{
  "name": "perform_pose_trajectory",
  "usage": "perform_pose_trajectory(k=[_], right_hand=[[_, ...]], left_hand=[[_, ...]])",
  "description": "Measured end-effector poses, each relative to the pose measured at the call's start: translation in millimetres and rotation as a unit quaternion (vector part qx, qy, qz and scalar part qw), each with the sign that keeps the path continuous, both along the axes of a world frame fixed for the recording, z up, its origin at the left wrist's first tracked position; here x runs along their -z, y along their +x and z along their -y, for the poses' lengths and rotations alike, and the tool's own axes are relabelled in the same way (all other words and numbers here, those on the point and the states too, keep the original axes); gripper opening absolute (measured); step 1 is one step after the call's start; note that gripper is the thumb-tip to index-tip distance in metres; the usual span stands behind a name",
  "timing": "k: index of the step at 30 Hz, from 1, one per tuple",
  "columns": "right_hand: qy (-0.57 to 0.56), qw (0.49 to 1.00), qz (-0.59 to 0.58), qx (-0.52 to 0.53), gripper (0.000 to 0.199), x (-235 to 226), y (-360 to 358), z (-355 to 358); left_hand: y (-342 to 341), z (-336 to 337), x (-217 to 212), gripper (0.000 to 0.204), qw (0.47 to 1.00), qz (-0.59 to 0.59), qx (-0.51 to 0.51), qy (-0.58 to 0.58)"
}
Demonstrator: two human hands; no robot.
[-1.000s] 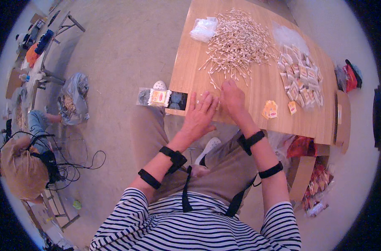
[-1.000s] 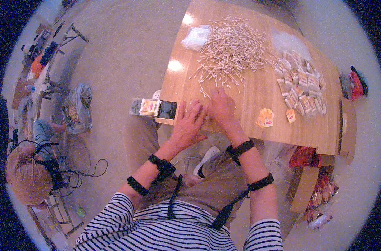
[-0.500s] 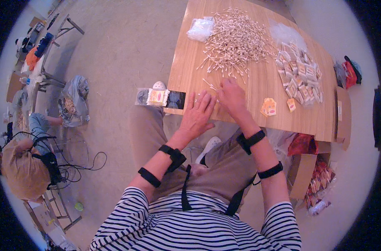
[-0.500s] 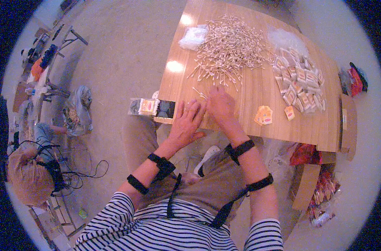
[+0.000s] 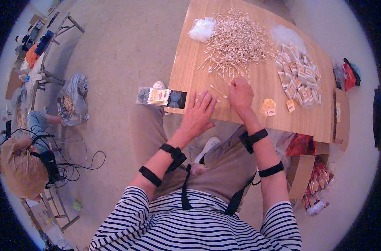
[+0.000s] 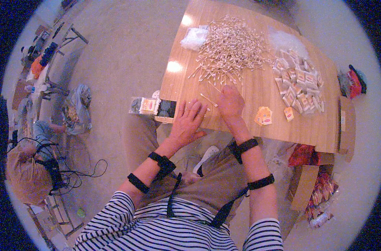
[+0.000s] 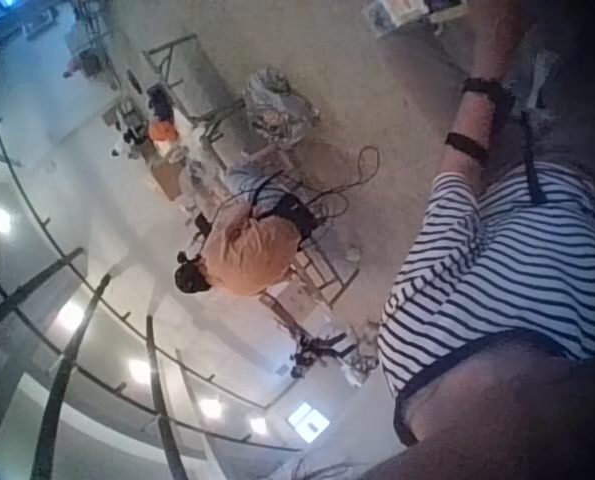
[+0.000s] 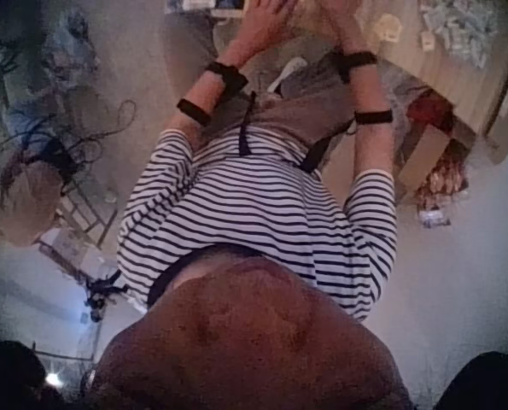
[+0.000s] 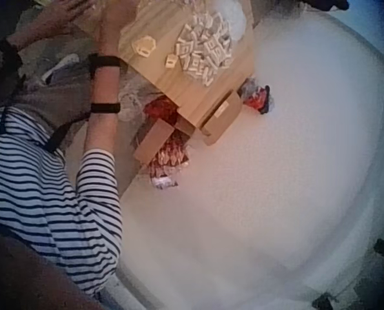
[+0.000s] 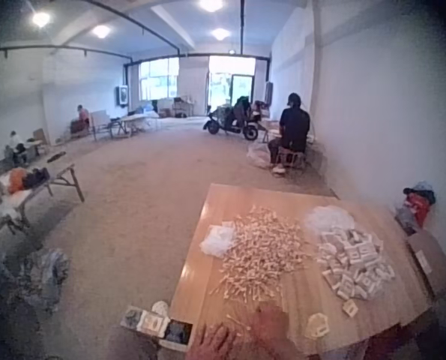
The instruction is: The person is sorting small wooden sticks (cotton swab shafts) and placing them into a small cardboard box, then closing the box.
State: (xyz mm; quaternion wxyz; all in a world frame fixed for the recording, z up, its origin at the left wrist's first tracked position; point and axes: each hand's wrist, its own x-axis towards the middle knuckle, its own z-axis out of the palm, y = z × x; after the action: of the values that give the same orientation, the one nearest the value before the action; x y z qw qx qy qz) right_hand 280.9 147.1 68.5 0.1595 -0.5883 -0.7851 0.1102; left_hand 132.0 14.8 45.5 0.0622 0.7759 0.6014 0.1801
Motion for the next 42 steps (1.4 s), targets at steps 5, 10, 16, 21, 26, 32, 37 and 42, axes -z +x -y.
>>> perform_pose_trajectory(k=[5, 10, 16, 21, 26, 32, 37, 42], right_hand=[[0.042, 0.999, -0.028, -0.006, 0.013, 9.2, 4.6, 10.3], [0.017, 0.996, -0.062, -0.067, 0.013, 17.1, -5.2, 33.2], [0.028, 0.99, -0.118, -0.078, 0.005, 20.9, -8.5, 24.0], [0.053, 0.994, -0.085, -0.045, 0.004, 21.4, -11.6, 23.9], [0.027, 0.996, -0.057, -0.058, 0.013, 18.4, -12.4, 26.5], [0.033, 0.994, -0.071, -0.079, 0.011, 19.3, -12.4, 33.0], [0.027, 0.985, -0.114, -0.129, 0.012, 28.7, -14.9, 40.8], [0.085, 0.991, -0.103, -0.016, 0.015, 11.2, 9.6, 28.1]], left_hand=[[0.5, -0.6, -1.3, 0.102, 1.0, -0.002, 0.001, 0.003], [-1.3, 0.4, -1.7, 0.102, 1.0, -0.001, 0.0, 0.003], [-1.0, 0.0, -1.7, 0.101, 1.0, -0.002, 0.001, 0.001], [-1.0, 0.7, -1.5, 0.101, 1.0, 0.003, 0.002, 0.006], [-0.4, 0.3, -2.3, 0.102, 1.0, 0.013, -0.002, 0.001], [-0.4, 1.2, -7.7, 0.099, 1.0, 0.021, -0.009, 0.019], [-4.2, -3.1, -8.5, 0.105, 1.0, 0.014, 0.004, 0.014], [-10.1, -7.5, -11.0, 0.105, 1.0, 0.011, 0.013, 0.006]])
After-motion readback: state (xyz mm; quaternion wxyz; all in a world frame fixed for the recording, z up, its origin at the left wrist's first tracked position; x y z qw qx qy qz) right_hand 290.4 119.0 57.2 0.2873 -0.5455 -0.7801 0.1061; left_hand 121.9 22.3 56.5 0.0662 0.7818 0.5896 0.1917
